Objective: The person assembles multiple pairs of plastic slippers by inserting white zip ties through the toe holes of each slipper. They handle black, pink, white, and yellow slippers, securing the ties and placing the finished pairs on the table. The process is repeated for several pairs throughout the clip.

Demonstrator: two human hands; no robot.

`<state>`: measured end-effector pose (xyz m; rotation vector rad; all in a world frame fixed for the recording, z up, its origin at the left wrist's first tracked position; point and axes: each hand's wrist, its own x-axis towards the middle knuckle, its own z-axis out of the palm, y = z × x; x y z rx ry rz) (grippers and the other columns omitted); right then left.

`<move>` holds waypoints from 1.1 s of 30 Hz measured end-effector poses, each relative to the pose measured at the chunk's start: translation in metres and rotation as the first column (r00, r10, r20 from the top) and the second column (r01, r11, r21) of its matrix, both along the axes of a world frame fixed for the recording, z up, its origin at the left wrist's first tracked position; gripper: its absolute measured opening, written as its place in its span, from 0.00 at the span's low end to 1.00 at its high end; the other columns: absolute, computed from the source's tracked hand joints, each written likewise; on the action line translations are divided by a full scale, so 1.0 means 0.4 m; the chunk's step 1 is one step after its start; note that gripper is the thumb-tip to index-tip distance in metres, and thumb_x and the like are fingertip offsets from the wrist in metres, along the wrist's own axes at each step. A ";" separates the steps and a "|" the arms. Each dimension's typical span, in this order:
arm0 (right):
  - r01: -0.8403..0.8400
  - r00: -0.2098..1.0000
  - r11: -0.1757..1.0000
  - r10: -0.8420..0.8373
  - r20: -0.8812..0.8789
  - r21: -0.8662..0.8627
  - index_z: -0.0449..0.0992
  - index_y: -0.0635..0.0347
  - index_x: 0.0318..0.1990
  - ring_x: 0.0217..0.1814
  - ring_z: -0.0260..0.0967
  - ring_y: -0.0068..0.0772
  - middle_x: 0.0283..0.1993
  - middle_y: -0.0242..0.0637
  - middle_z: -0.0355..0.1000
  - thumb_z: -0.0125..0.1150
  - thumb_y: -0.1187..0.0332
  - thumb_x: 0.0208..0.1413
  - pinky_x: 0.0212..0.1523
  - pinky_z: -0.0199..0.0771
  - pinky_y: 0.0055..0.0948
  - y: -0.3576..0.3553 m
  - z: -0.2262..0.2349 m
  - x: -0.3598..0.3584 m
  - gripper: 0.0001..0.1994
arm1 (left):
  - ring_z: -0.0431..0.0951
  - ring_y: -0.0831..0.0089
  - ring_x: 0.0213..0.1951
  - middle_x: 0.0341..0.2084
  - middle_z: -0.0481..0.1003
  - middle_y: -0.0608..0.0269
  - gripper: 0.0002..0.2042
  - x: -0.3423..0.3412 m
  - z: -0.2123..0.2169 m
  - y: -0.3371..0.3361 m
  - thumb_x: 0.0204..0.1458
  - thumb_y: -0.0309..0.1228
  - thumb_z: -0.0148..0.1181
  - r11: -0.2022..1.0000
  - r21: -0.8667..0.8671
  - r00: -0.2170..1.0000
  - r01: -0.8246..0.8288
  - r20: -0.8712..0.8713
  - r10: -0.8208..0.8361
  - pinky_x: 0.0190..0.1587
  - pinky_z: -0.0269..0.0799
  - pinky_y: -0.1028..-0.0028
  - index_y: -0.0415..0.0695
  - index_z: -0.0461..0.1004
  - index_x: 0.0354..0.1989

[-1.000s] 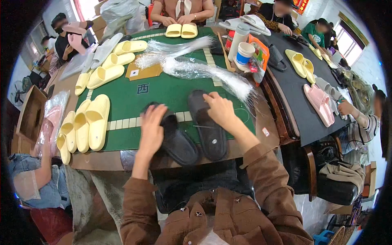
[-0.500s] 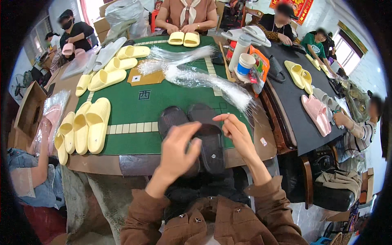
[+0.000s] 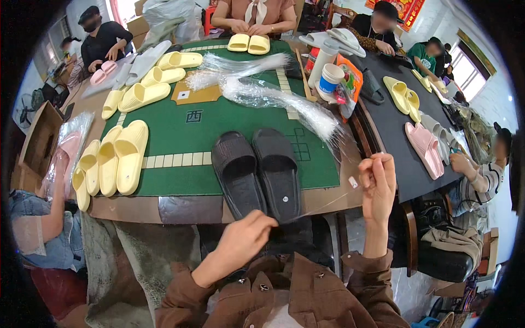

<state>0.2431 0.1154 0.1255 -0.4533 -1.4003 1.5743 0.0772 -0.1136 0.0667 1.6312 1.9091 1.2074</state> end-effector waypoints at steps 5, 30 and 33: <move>0.104 0.958 0.994 -0.108 0.267 0.030 0.69 0.60 0.47 0.22 0.58 0.11 0.30 0.34 0.72 0.53 0.73 0.62 0.19 0.53 0.11 0.035 -0.081 0.036 0.08 | 0.75 0.56 0.38 0.37 0.73 0.54 0.07 -0.073 -0.057 -0.035 0.50 0.20 0.57 0.981 0.180 0.967 -0.074 -0.227 0.114 0.41 0.73 0.67 0.38 0.73 0.38; -0.604 0.417 0.715 -0.093 0.904 0.353 0.77 0.69 0.35 0.38 0.73 0.58 0.36 0.58 0.74 0.43 0.68 0.53 0.43 0.71 0.48 0.046 -0.365 -0.431 0.16 | 0.74 0.43 0.47 0.44 0.70 0.31 0.42 -0.236 -0.122 0.251 0.39 0.56 0.67 0.910 -0.276 0.932 -0.310 -0.278 0.233 0.49 0.72 0.58 0.22 0.68 0.45; -0.737 0.432 0.472 -0.220 0.875 0.483 0.75 0.71 0.31 0.38 0.71 0.59 0.34 0.59 0.72 0.45 0.70 0.53 0.41 0.69 0.51 0.000 -0.352 -0.390 0.12 | 0.73 0.40 0.47 0.44 0.68 0.29 0.38 -0.209 -0.137 0.232 0.39 0.48 0.67 0.892 -0.332 0.939 -0.308 -0.258 0.228 0.50 0.71 0.56 0.22 0.66 0.46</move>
